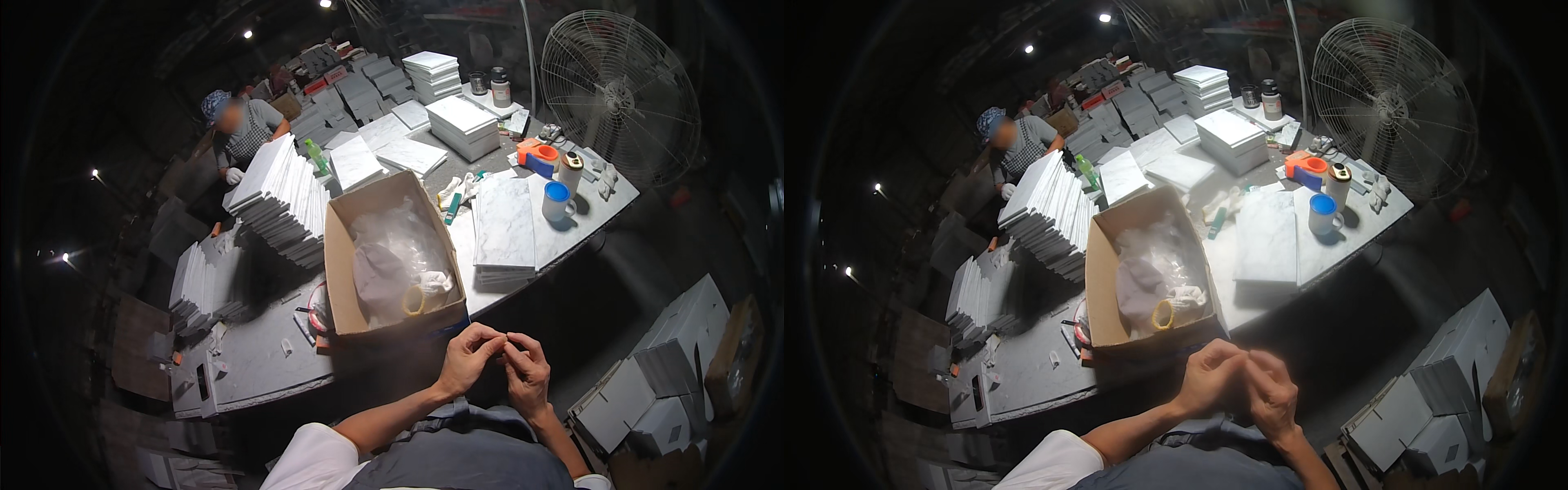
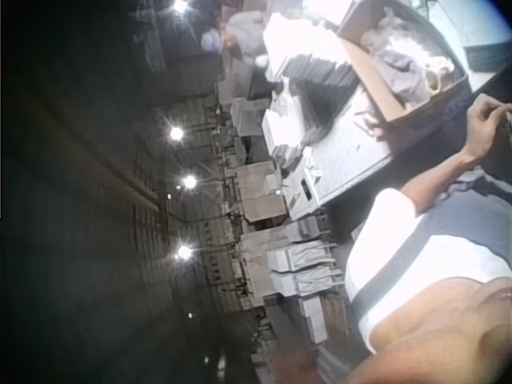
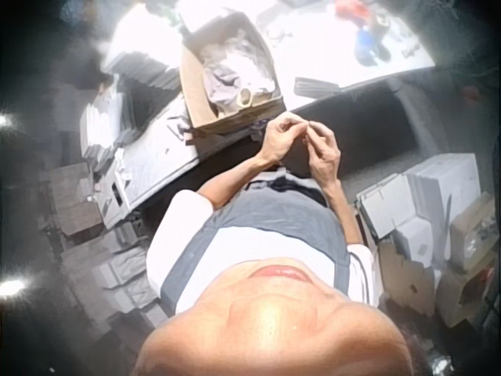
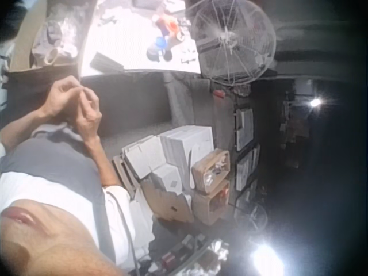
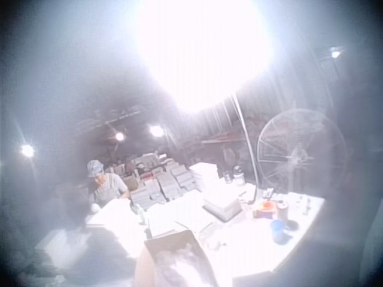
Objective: The person repeatedly wipes the surfaces of white rectangular tiles with gloved hands, then stacks them on a workbench. The person also removes gloves and adjusts the head-mounted camera toward the end.
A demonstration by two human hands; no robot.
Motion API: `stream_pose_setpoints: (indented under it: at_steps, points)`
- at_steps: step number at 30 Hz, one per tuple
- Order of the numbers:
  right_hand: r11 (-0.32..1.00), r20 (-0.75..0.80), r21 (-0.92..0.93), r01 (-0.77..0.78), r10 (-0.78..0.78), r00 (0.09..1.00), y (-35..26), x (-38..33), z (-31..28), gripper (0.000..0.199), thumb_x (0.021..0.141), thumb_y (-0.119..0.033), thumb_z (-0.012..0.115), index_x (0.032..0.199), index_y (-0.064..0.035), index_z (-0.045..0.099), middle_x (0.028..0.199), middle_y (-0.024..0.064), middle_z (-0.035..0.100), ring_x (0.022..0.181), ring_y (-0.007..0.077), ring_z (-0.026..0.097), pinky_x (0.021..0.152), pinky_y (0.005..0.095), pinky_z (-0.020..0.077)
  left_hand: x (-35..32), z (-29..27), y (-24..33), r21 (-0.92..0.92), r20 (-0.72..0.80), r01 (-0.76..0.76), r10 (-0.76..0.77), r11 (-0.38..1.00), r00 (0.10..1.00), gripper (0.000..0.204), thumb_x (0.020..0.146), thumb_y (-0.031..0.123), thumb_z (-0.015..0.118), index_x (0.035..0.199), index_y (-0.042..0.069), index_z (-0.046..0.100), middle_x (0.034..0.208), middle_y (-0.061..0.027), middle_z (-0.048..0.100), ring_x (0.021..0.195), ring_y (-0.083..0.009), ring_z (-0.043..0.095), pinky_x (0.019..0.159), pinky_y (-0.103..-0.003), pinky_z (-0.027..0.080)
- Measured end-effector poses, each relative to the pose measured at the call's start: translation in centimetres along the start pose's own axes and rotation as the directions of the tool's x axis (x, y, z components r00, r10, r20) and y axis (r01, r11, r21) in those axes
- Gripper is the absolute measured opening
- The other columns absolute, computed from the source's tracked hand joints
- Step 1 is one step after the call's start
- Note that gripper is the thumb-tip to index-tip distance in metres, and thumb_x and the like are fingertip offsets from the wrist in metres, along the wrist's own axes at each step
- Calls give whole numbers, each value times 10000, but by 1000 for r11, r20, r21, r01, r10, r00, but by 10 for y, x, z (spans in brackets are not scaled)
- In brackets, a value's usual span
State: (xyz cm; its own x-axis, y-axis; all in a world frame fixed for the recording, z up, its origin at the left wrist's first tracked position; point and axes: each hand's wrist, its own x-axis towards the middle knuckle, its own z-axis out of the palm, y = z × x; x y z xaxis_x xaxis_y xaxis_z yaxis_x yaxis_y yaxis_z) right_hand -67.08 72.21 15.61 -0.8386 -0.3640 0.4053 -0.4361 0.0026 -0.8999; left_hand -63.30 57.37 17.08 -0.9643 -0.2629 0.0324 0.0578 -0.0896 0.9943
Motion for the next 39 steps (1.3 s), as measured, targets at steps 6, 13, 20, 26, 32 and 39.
stream_pose_setpoints:
  at_steps: [6,13,20,26,32,39]
  points:
    - [998,5,35,-60,60,998,2,-2,4,278,884,13,685,1154,-29,735,1230,137,644,804,226,724,686,304,570,-4,0,-1,-115,-59,-13,6,993,998,70,968,47,662,1009,-6,643,934,-62,694,879,-96,664,769,-231,550]
    - [972,100,-143,186,-173,980,5,1,-5,277,864,78,683,1122,-16,721,1247,132,628,768,189,712,672,287,582,-4,-12,19,-118,16,282,-282,952,959,113,955,95,692,986,-4,648,920,-43,690,864,-102,652,796,-246,534]
    - [926,196,-206,317,-278,940,-2,10,-12,324,833,34,691,1141,-61,725,1146,110,691,795,224,730,670,322,589,1,-24,26,-185,207,442,-405,878,891,174,998,191,649,972,23,610,865,-34,649,828,-112,633,772,-255,514]
    - [945,189,-80,316,-297,936,-4,10,-12,324,834,26,708,1150,-42,693,1165,115,699,813,215,742,660,298,594,1,-26,25,-127,282,287,-243,950,928,163,1007,181,633,964,39,567,898,-43,641,840,-100,605,768,-244,495]
    - [955,175,-51,292,-279,944,-3,2,-8,369,861,156,623,1202,24,673,1255,150,615,811,207,722,709,297,616,-9,-12,30,-34,130,172,-166,985,978,122,1001,129,630,1000,22,572,954,-18,613,913,-95,582,849,-241,472]
    - [916,3,-248,316,-325,946,-5,3,10,429,833,50,655,1225,-115,712,1267,102,632,765,190,712,638,311,586,-17,-3,32,-43,-78,-143,139,989,987,300,962,-20,639,1252,1,567,1020,-55,602,960,-134,631,862,-269,530]
